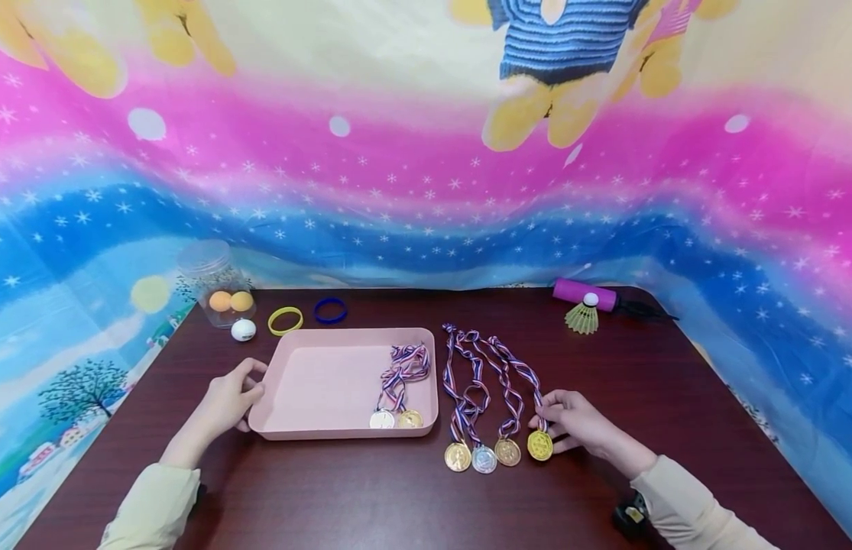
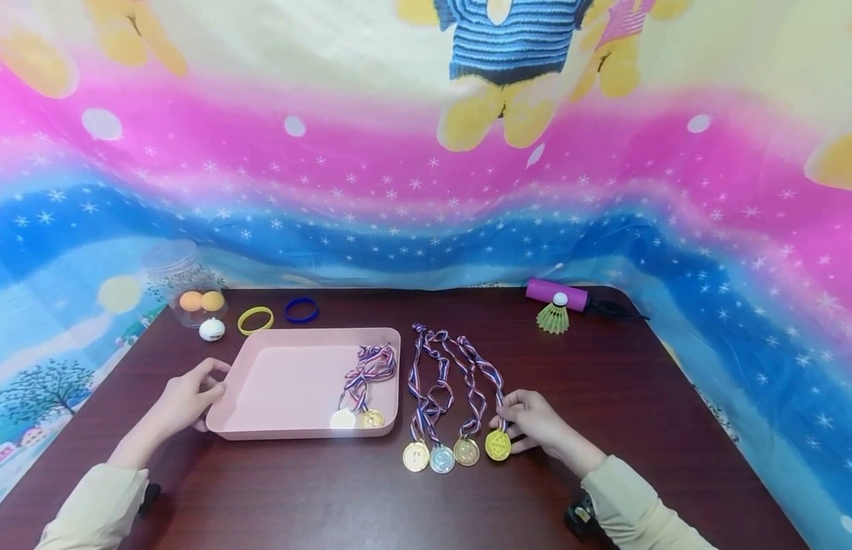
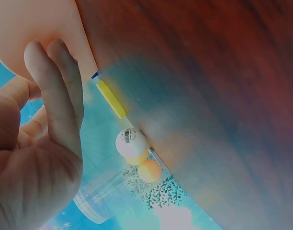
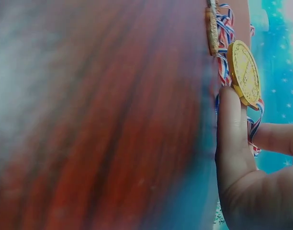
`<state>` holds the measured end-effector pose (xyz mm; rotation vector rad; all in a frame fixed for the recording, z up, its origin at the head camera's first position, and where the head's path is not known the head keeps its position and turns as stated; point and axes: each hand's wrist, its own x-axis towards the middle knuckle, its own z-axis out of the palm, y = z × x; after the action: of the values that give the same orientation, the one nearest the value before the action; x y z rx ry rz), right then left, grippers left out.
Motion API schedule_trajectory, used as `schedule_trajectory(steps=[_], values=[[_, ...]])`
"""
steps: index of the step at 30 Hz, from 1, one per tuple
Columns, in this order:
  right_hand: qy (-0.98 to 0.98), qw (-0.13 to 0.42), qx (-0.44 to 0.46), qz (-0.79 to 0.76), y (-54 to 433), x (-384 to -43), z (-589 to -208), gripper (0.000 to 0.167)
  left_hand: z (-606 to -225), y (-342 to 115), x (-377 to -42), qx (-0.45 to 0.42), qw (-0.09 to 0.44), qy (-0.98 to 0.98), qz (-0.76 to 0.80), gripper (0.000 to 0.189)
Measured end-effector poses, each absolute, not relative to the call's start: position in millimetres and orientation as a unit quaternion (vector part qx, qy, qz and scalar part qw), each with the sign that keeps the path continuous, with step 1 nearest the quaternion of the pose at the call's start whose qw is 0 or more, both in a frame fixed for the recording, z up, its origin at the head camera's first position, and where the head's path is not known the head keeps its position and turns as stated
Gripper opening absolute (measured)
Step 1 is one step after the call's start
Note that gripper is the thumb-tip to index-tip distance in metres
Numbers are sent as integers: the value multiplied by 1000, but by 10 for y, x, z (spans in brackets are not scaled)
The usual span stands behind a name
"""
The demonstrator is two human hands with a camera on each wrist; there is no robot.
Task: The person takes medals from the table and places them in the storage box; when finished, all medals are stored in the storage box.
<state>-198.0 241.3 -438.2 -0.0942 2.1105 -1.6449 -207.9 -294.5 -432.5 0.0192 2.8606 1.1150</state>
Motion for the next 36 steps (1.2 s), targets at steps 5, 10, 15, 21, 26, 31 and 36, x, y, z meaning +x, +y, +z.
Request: schedule_trajectory(steps=[5,10,15,21,26,31,36], values=[[768,227,-19,-599,2415,-2033,-4292,25,-4325,-2942,-2073,3,40,930,364,32],[764,213,-12,-609,2413,-2131,-4138,25,-4318,-2949,-2076,1,39,930,366,32],[754,203,-19,-625,2404,-2245,-3974,20,-4325,-2956,-2080,0,39,930,366,32],[740,194,-41,-642,2341,-2347,-3743,14,-4319,-2945,-2086,4,39,930,367,32],[735,191,-61,-647,2222,-2414,-3555,17,-4316,-2934,-2083,5,36,929,368,31],[730,188,-99,-650,2023,-2412,-3405,15,-4323,-2934,-2077,4,31,930,366,31],[734,183,-120,-643,1766,-2389,-3294,11,-4316,-2939,-2065,5,29,930,366,31]])
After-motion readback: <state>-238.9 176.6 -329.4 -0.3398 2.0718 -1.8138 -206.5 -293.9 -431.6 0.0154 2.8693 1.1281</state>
